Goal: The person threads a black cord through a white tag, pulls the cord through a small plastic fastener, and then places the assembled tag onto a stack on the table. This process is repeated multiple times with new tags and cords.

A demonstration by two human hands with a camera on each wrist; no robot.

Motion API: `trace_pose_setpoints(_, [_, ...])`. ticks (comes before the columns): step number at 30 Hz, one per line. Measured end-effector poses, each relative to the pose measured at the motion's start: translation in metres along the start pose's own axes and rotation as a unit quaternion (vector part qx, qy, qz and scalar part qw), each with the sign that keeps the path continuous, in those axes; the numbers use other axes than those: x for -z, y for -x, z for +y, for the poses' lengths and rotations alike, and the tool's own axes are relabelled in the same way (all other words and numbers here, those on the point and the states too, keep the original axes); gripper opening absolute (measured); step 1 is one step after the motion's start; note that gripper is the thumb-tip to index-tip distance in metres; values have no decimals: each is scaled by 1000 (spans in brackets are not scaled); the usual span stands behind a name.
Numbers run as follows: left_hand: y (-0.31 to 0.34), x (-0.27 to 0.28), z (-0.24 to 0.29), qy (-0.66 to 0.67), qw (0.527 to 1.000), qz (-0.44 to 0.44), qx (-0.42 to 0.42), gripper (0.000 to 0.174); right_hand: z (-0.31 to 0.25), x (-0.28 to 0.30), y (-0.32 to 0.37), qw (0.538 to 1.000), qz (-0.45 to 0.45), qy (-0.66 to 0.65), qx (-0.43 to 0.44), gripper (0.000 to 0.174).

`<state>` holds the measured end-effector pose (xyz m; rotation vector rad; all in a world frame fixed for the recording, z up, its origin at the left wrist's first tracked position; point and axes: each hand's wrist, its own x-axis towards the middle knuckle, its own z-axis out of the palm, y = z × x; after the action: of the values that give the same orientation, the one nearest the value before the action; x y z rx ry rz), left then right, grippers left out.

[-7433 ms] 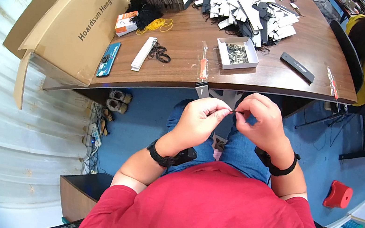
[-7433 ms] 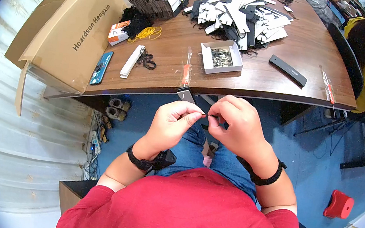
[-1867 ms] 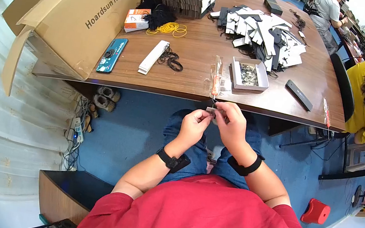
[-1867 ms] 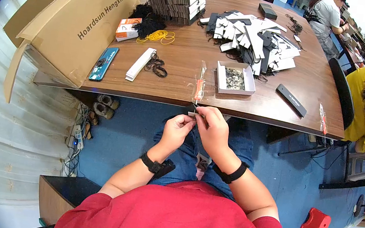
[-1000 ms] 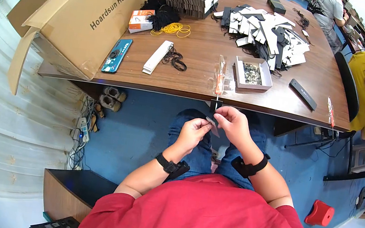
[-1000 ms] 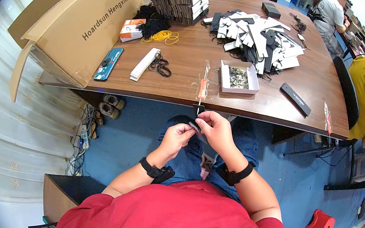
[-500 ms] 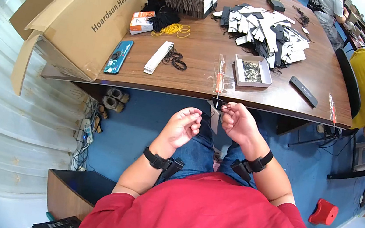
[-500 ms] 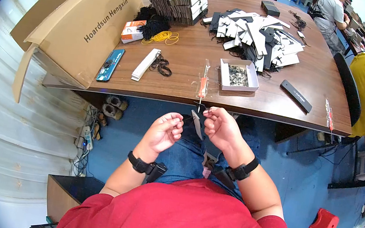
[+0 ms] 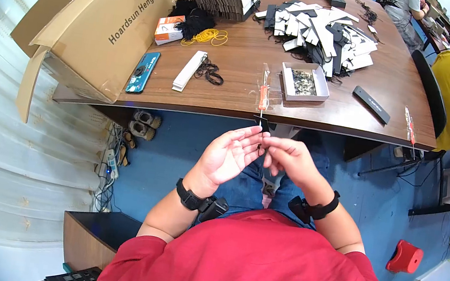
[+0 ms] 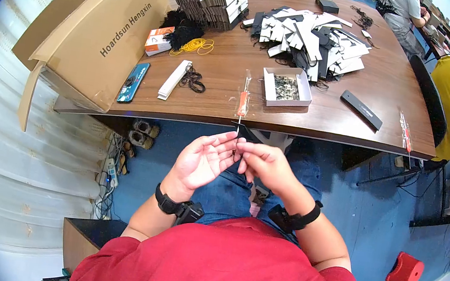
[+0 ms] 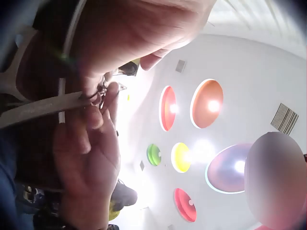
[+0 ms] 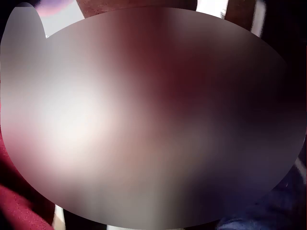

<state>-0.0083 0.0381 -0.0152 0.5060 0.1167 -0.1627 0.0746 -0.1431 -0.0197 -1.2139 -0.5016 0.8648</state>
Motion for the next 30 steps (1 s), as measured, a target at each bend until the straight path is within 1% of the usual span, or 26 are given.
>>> trace_pose_setpoints(2, [0,-8,-6,-28,999,27,-6,45,2,-7,3,984,-4,170,57,27])
trace_pose_setpoints(3, [-1,-7,-9,-34,999,26,-6,44,3,-10,4,976,25,211,50,26])
trace_pose_setpoints(6, [-3,-9,-19,-76,996,48,-29,42,11,-10,4,954,70,277,96,23])
trace_pose_setpoints(7, [-2,-12,-22,-92,994,54,-33,40,6,-11,6,942,75,318,83,19])
trace_pose_setpoints(10, [-2,-12,-27,-104,991,87,-14,40,15,-5,5,867,92,459,168,17])
trace_pose_setpoints(11, [-3,-7,-28,-94,994,62,-7,40,15,-6,6,841,104,498,186,17])
trace_pose_setpoints(12, [-2,-11,-28,-115,991,69,-8,41,17,-6,7,806,106,558,168,15])
trace_pose_setpoints(13, [-2,-15,-29,-139,988,65,-10,42,9,-7,11,807,76,577,101,15])
trace_pose_setpoints(14, [-1,-21,-30,-160,984,75,-9,43,1,-9,16,808,70,576,105,14])
trace_pose_setpoints(15, [-1,-21,-31,-169,982,83,-8,44,-8,-11,23,807,42,584,80,13])
trace_pose_setpoints(16, [-1,-21,-33,-169,982,86,-8,44,0,-8,25,776,73,607,154,16])
trace_pose_setpoints(17, [-1,-21,-35,-163,983,84,-7,41,2,-6,28,799,83,574,161,17])
trace_pose_setpoints(18, [-4,-13,-36,-159,986,52,-7,35,4,-3,29,796,81,575,172,20])
trace_pose_setpoints(19, [-6,-17,-36,-156,986,50,-11,30,3,-1,32,806,94,562,163,19])
trace_pose_setpoints(20, [-7,-17,-36,-158,985,72,-17,25,0,-1,34,816,102,547,157,19])
trace_pose_setpoints(22, [-7,-16,-36,-205,976,72,-27,22,-17,-4,44,875,104,451,144,16])
trace_pose_setpoints(23, [-7,-12,-38,-231,971,50,-33,22,-24,-4,48,900,103,400,137,15])
trace_pose_setpoints(25, [-7,-3,-46,-279,959,7,-45,21,-28,-2,50,941,19,307,138,10])
trace_pose_setpoints(26, [-8,1,-52,-326,944,19,-46,22,-32,1,50,955,-24,261,139,7])
trace_pose_setpoints(27, [-9,0,-59,-366,929,0,-60,23,-37,1,50,971,-49,211,98,6])
trace_pose_setpoints(28, [-9,-2,-66,-404,911,-17,-74,23,-43,-1,53,970,-43,222,91,5])
trace_pose_setpoints(30, [-6,-17,-72,-407,911,-16,-59,21,-56,-2,56,965,-33,246,78,4])
